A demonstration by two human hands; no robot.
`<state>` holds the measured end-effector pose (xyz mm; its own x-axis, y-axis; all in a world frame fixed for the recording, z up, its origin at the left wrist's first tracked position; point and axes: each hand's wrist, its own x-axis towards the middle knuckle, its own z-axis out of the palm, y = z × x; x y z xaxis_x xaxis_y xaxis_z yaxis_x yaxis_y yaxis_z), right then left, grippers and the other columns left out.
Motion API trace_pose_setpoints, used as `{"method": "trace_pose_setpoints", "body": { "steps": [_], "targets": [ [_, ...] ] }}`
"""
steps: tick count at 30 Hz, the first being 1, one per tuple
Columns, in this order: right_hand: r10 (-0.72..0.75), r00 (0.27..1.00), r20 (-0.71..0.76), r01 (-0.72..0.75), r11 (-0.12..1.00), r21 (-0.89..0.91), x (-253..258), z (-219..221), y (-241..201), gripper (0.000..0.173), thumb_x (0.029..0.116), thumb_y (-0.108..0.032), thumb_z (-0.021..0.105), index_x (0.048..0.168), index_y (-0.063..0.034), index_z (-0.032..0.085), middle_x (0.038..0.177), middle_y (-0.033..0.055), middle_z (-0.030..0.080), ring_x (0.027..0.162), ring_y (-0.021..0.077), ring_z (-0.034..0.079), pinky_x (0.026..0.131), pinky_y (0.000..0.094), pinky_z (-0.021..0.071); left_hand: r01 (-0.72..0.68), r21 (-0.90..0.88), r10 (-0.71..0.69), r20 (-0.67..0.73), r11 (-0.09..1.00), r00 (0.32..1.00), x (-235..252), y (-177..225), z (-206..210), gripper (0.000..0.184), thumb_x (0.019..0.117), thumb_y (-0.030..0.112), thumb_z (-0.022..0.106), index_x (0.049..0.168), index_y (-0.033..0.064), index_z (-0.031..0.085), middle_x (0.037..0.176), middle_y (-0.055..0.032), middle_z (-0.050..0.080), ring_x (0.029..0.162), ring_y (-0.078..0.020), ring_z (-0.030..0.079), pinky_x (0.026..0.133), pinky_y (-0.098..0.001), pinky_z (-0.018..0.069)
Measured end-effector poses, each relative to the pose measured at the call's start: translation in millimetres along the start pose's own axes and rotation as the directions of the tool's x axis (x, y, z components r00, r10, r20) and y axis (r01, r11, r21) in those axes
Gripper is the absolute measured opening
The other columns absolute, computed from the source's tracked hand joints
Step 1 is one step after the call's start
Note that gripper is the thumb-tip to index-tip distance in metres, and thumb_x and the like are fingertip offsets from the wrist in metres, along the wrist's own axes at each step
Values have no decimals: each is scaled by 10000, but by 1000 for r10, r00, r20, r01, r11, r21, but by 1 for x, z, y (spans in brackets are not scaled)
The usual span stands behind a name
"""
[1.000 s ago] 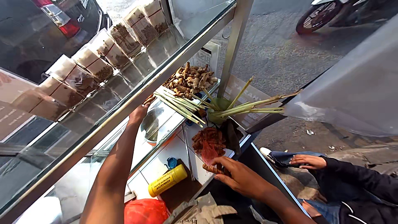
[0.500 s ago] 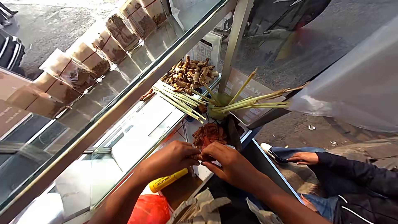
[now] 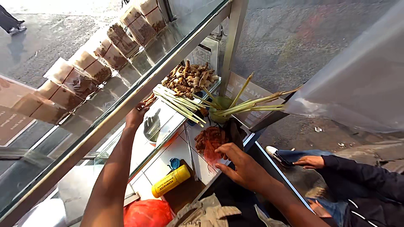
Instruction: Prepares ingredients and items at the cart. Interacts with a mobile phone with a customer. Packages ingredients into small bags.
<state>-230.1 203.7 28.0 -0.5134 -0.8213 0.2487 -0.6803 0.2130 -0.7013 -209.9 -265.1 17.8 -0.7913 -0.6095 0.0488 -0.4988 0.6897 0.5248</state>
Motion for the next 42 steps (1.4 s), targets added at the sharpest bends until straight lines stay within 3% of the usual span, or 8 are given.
{"method": "trace_pose_setpoints", "body": {
  "steps": [14,18,22,24,26,30,34,42],
  "targets": [
    [170,981,96,-169,985,-19,-3,-3,31,373,1026,-364,587,1222,-57,667,1200,158,646,987,219,668,850,338,569,29,58,-28,-14,998,1000,41,-4,22,531,923,369,756,1257,-25,633,1161,-257,672,1144,-440,626,1010,-654,455],
    [355,935,28,-353,934,-52,-10,-26,66,291,1003,-230,643,1224,-42,666,1173,149,643,917,241,678,829,445,588,-37,167,-1,221,985,975,-2,39,-15,492,995,411,661,1214,-29,653,1168,-295,650,1147,-494,601,986,-723,424],
    [499,865,49,-497,866,-53,-11,-29,80,275,994,-213,665,1208,-41,658,1151,149,649,877,258,674,805,484,584,-336,24,279,506,941,817,-139,117,-65,257,1032,342,602,1017,99,687,798,-40,660,691,-173,634,627,-426,540],
    [562,808,176,-566,824,-29,-6,-14,82,437,945,-346,745,1239,-40,638,1138,158,653,898,278,666,816,510,569,-396,-156,397,641,905,656,-196,143,-42,352,976,455,619,1080,126,688,880,13,655,752,-88,622,667,-298,535],
    [578,745,333,-601,798,-39,0,10,84,697,850,-505,812,1329,-56,580,1192,148,641,958,271,665,867,505,563,-339,-140,324,746,931,582,-224,161,8,588,893,538,730,1252,85,624,1104,-97,642,935,-226,648,809,-427,558],
    [563,721,403,-616,787,3,10,54,89,546,913,-345,780,1282,19,610,1168,214,667,1087,342,655,990,539,511,-183,26,111,711,983,695,-218,145,120,668,865,403,812,1379,65,550,1336,-205,557,1139,-346,625,972,-511,528],
    [583,753,306,-613,790,3,12,41,82,240,1021,-190,590,1130,4,681,1062,201,691,1016,337,675,922,551,523,-91,-200,192,573,975,797,-205,116,143,271,1022,213,610,1167,-4,682,1020,-166,687,897,-261,670,865,-446,549],
    [420,844,-333,-398,907,136,7,23,51,145,885,-47,678,1019,-9,639,1034,151,615,825,217,636,691,369,572,149,-671,79,297,727,951,-196,131,133,136,1042,135,576,1119,23,583,833,-40,630,557,-92,579,540,-249,537]
  ]
}}
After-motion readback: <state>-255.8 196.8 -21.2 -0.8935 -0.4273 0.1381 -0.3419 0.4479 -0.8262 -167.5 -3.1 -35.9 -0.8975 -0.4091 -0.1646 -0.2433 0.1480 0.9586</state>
